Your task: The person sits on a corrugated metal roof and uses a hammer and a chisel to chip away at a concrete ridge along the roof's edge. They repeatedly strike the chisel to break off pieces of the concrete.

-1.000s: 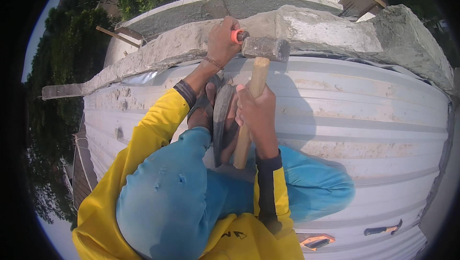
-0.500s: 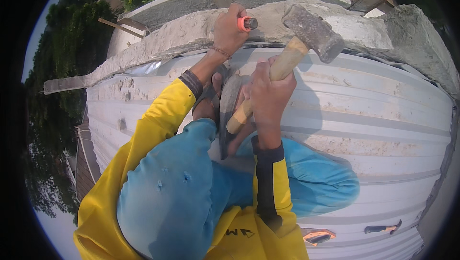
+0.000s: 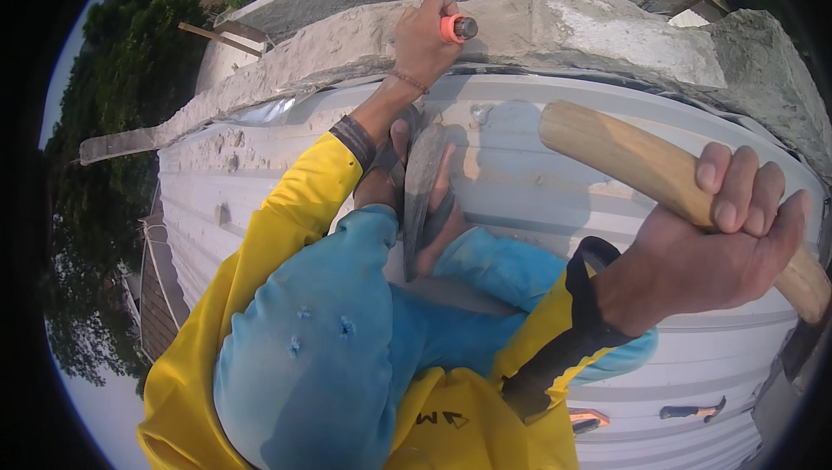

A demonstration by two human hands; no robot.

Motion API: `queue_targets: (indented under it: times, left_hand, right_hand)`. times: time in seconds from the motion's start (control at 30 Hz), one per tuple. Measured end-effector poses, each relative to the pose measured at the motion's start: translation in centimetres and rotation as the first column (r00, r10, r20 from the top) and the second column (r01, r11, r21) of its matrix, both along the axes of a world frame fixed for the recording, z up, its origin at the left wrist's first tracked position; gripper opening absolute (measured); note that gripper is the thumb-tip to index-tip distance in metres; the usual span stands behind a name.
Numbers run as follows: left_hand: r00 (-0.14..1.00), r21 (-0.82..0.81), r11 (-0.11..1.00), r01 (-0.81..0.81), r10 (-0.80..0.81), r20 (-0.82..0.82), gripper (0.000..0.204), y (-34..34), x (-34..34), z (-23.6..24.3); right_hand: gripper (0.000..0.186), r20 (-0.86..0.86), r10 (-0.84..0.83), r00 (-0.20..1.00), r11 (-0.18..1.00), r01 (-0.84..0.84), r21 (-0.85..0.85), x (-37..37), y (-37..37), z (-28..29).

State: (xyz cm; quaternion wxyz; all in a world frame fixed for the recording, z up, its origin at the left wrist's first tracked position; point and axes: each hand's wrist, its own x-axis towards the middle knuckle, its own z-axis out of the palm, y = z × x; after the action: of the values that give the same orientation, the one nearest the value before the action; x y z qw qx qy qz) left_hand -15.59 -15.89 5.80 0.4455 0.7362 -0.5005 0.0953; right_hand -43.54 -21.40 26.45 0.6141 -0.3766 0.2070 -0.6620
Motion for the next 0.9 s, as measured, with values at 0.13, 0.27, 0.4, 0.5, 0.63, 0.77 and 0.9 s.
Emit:
queue_targets:
  times: [0.13, 0.27, 0.4, 0.5, 0.63, 0.77, 0.9]
  left_hand:
    - [1.000, 0.026, 1.000, 0.000, 0.000, -0.006, 0.032, 0.1, 0.0, 0.6]
    - [0.999, 0.034, 0.999, 0.023, -0.021, -0.034, 0.033, 0.1, 1.2, 0.9]
    - [1.000, 0.052, 0.999, 0.016, -0.015, -0.013, 0.030, 0.6, 1.7, 0.6]
    - [1.000, 0.048, 0.999, -0.013, 0.013, 0.000, 0.030, 0.8, 1.2, -0.4]
    - [0.998, -0.023, 0.998, 0.051, -0.051, -0.021, 0.031, 1.1, 1.0, -0.1]
    - [0.999, 0.016, 0.999, 0.031, -0.031, -0.016, 0.029, 0.0, 0.5, 0.7]
    - [1.000, 0.002, 1.000, -0.001, 0.001, 0.003, 0.027, -0.1, 2.1, 0.4]
  right_hand:
    - [0.018, -0.265, 0.650, 0.712, 0.680, -0.390, 0.621, 9.9, 9.0, -10.9]
    - [0.019, -0.087, 0.717, 0.692, 0.513, -0.440, 0.737, 9.1, 9.7, -12.2]
    - [0.014, -0.155, 0.571, 0.806, 0.670, -0.349, 0.656, 6.9, 9.0, -8.6]
    - [0.014, -0.203, 0.259, 0.944, 0.910, -0.168, 0.379, 5.1, 7.5, -4.2]
    - [0.020, -0.040, -0.003, 0.999, 0.997, 0.007, 0.083, 3.7, 3.2, -0.6]
    - [0.017, -0.098, 0.111, 0.989, 0.936, -0.071, 0.345, 9.8, 7.8, -7.3]
    - [0.015, -0.066, 0.697, 0.714, 0.469, -0.385, 0.795, 9.6, 9.5, -11.4]
